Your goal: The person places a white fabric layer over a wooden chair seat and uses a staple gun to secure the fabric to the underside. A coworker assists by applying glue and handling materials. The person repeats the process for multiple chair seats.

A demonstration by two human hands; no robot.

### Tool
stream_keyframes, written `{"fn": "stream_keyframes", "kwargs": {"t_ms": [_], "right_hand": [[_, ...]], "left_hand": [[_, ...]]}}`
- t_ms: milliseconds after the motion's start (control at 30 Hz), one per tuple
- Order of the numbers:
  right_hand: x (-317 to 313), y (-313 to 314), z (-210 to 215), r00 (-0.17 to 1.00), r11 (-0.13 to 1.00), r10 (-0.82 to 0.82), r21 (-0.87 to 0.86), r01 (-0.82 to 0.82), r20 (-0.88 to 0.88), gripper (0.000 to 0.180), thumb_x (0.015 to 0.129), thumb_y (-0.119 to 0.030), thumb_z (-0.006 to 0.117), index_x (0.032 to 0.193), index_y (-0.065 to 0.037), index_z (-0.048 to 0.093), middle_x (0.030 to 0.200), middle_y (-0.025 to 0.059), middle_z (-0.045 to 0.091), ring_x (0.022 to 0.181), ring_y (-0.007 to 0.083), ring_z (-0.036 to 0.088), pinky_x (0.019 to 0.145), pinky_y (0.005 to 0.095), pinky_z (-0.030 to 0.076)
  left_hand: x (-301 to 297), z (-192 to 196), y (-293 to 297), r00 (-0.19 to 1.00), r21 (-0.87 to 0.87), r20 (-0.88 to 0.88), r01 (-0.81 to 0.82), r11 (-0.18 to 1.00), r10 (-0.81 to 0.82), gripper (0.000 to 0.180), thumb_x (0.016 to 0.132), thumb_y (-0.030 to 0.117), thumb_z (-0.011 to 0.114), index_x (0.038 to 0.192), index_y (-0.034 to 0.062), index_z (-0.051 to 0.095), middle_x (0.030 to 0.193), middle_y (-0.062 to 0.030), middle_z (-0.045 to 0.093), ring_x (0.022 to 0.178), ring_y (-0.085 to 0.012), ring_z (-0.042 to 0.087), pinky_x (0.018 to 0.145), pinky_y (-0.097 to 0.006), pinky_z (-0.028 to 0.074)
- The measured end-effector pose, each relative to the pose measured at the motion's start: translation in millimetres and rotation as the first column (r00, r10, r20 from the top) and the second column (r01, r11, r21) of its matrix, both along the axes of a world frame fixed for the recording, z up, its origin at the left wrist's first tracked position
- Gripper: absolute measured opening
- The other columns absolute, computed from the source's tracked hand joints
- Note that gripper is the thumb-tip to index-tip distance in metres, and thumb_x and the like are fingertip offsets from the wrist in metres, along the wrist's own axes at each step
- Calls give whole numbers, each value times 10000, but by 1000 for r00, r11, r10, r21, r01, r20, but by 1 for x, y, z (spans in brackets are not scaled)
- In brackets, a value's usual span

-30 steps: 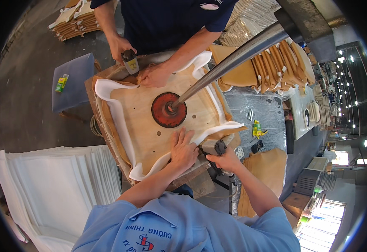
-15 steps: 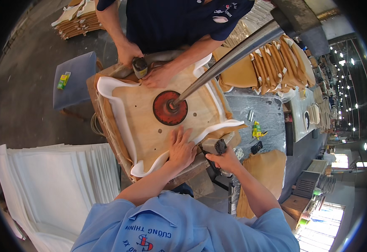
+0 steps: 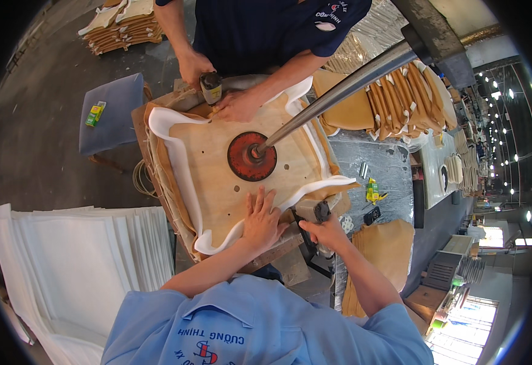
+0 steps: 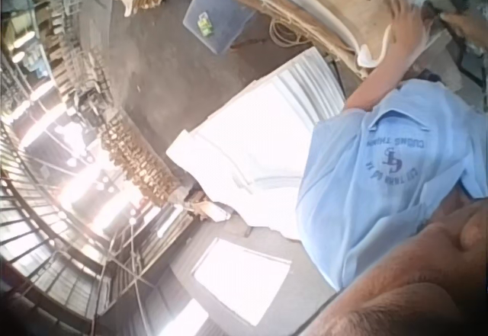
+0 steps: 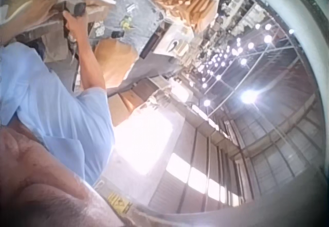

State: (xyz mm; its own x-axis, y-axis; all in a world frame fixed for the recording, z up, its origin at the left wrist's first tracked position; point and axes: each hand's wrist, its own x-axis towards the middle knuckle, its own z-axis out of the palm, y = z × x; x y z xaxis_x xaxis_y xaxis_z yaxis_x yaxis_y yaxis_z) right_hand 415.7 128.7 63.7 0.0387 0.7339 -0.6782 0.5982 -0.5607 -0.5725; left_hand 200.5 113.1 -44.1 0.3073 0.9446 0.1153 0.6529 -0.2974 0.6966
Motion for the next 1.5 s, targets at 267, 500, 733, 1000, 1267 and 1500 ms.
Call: {"fn": "stream_keyframes", "kwargs": {"t_ms": [267, 500, 733, 1000, 1267, 1500], "right_hand": [[-21, -10, 5, 998, 999, -12, 34, 14, -60, 279, 928, -210, 866, 1060, 3, 742, 757, 29, 701, 557, 113, 610, 527, 315, 489], [-21, -13, -10, 992, 983, 80, 156, -95, 102, 291, 928, -237, 863, 1035, 0, 733, 735, 25, 687, 569, 122, 618, 537, 341, 485], [-10, -27, -1, 993, 996, -59, 60, 65, -102, 341, 935, -223, 870, 1146, 10, 737, 801, 24, 707, 589, 97, 623, 554, 290, 503], [-14, -37, -8, 979, 991, -87, 88, 105, -184, 338, 947, -166, 856, 1207, -1, 714, 818, 9, 692, 576, 84, 589, 531, 281, 463], [-24, -27, -3, 991, 998, -56, 3, 57, -124, 316, 955, -196, 851, 1179, -7, 731, 743, -6, 665, 563, 83, 581, 531, 288, 458], [-33, -24, -4, 991, 998, -64, 5, 65, -118, 281, 954, -203, 851, 1125, -16, 731, 724, -5, 656, 559, 86, 582, 526, 294, 457]], "left_hand": [[3, -9, 4, 998, -70, 64, -22, 997, 26, 160, 913, 227, 777, 981, 83, 788, 1628, -169, 476, 1658, -459, 222, 1339, -672, 109], [-7, 6, 8, 996, -1, 61, -72, 997, 72, 188, 890, 217, 802, 1003, 74, 758, 1529, -181, 530, 1554, -438, 367, 1307, -639, 196], [-22, 13, -14, 997, -5, 74, -30, 1000, 30, 243, 837, 236, 881, 994, 128, 730, 1120, -91, 640, 1120, -334, 583, 997, -496, 425], [-18, 2, -8, 999, 20, -6, -32, 999, 32, 282, 822, 316, 890, 935, 105, 741, 1145, -90, 622, 1155, -328, 558, 994, -486, 411], [-14, -8, 0, 1000, 57, 31, 3, 998, -4, 167, 874, 270, 813, 934, 127, 750, 1166, -74, 603, 1179, -308, 540, 1010, -494, 389], [-13, -12, 1, 994, -1, 100, -40, 999, 39, 136, 859, 233, 790, 932, 124, 752, 1151, -70, 604, 1168, -317, 544, 1012, -503, 380]]}}
